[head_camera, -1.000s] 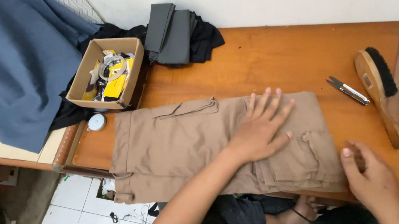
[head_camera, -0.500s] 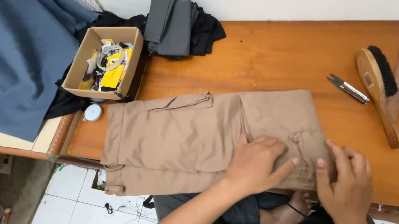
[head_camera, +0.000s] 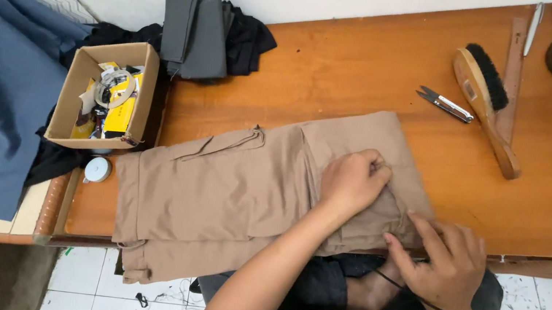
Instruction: Inspecting a pair of cargo pants and trimming loose threads using a small hand-held cutter and a brush.
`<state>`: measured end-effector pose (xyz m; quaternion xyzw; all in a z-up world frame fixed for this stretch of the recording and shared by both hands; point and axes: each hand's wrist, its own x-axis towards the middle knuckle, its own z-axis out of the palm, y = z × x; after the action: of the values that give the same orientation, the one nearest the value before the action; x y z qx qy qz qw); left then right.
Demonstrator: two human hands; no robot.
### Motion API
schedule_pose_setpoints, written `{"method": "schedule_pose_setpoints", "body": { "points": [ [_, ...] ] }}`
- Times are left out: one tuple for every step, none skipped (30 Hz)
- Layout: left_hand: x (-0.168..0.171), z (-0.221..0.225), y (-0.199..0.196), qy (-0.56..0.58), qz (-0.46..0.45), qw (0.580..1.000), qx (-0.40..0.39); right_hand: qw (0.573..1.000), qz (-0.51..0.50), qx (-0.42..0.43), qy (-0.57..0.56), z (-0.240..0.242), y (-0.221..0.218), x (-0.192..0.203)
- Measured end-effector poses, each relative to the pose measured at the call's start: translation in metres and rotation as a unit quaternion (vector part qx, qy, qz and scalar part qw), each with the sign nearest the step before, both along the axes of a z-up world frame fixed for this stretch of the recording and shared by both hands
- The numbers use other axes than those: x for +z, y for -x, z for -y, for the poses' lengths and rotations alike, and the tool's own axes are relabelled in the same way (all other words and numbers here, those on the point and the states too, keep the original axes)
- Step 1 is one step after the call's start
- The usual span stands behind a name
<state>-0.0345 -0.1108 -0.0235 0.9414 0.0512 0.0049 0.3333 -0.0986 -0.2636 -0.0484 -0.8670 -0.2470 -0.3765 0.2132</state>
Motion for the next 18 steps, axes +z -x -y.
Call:
{"method": "schedule_pose_setpoints", "body": {
  "points": [
    [0.000, -0.002, 0.000, 0.036, -0.026, 0.999, 0.014, 0.999, 0.005, -0.026, 0.040, -0.001, -0.003, 0.001],
    [0.001, -0.004, -0.001, 0.071, -0.051, 0.996, 0.028, 0.995, 0.009, -0.051, 0.080, -0.002, -0.005, 0.001],
    [-0.005, -0.005, -0.003, 0.072, -0.052, 0.996, 0.029, 0.995, 0.009, -0.050, 0.080, -0.004, -0.006, 0.003],
    [-0.010, -0.007, -0.006, 0.088, -0.053, 0.995, 0.018, 0.997, 0.015, -0.022, 0.072, -0.006, -0.006, 0.005],
    [-0.016, -0.009, -0.008, 0.103, -0.055, 0.993, 0.007, 0.998, 0.020, 0.006, 0.063, -0.009, -0.006, 0.006],
    [-0.015, -0.010, -0.009, 0.102, -0.057, 0.993, 0.008, 0.998, 0.018, 0.008, 0.063, -0.009, -0.004, 0.003],
    [-0.014, -0.010, -0.009, 0.100, -0.060, 0.993, 0.017, 0.998, 0.003, 0.010, 0.054, -0.008, -0.001, 0.000],
    [-0.013, -0.010, -0.010, 0.098, -0.062, 0.993, 0.026, 0.999, -0.012, 0.012, 0.046, -0.008, 0.001, -0.002],
    [-0.016, -0.007, -0.008, 0.098, -0.064, 0.993, 0.026, 0.999, -0.013, 0.012, 0.046, -0.009, 0.001, -0.004],
    [-0.019, -0.004, -0.005, 0.074, 0.000, 0.997, 0.019, 0.997, -0.002, 0.028, 0.073, -0.009, 0.001, -0.006],
    [-0.022, 0.000, -0.002, 0.051, 0.062, 0.997, 0.011, 0.994, 0.008, 0.044, 0.101, -0.009, 0.002, -0.008],
    [-0.029, 0.004, 0.000, 0.051, 0.059, 0.997, 0.010, 0.994, 0.005, 0.044, 0.101, -0.010, 0.003, -0.004],
    [-0.035, 0.007, 0.000, 0.012, 0.090, 0.996, 0.015, 0.988, 0.014, 0.069, 0.139, -0.011, 0.003, 0.001],
    [-0.041, 0.011, 0.001, -0.028, 0.120, 0.992, 0.019, 0.979, 0.023, 0.094, 0.177, -0.012, 0.004, 0.005],
    [-0.043, 0.011, -0.001, -0.028, 0.119, 0.992, 0.016, 0.980, 0.022, 0.092, 0.177, -0.012, 0.005, 0.008],
    [-0.046, 0.011, -0.001, -0.017, 0.120, 0.992, 0.017, 0.978, 0.012, 0.104, 0.178, -0.012, 0.006, 0.010],
    [-0.048, 0.011, -0.002, -0.004, 0.122, 0.992, 0.018, 0.977, 0.002, 0.117, 0.181, -0.012, 0.007, 0.013],
    [-0.039, 0.011, 0.002, -0.003, 0.122, 0.992, 0.016, 0.977, 0.001, 0.114, 0.182, -0.011, 0.007, 0.014]
  ]
}}
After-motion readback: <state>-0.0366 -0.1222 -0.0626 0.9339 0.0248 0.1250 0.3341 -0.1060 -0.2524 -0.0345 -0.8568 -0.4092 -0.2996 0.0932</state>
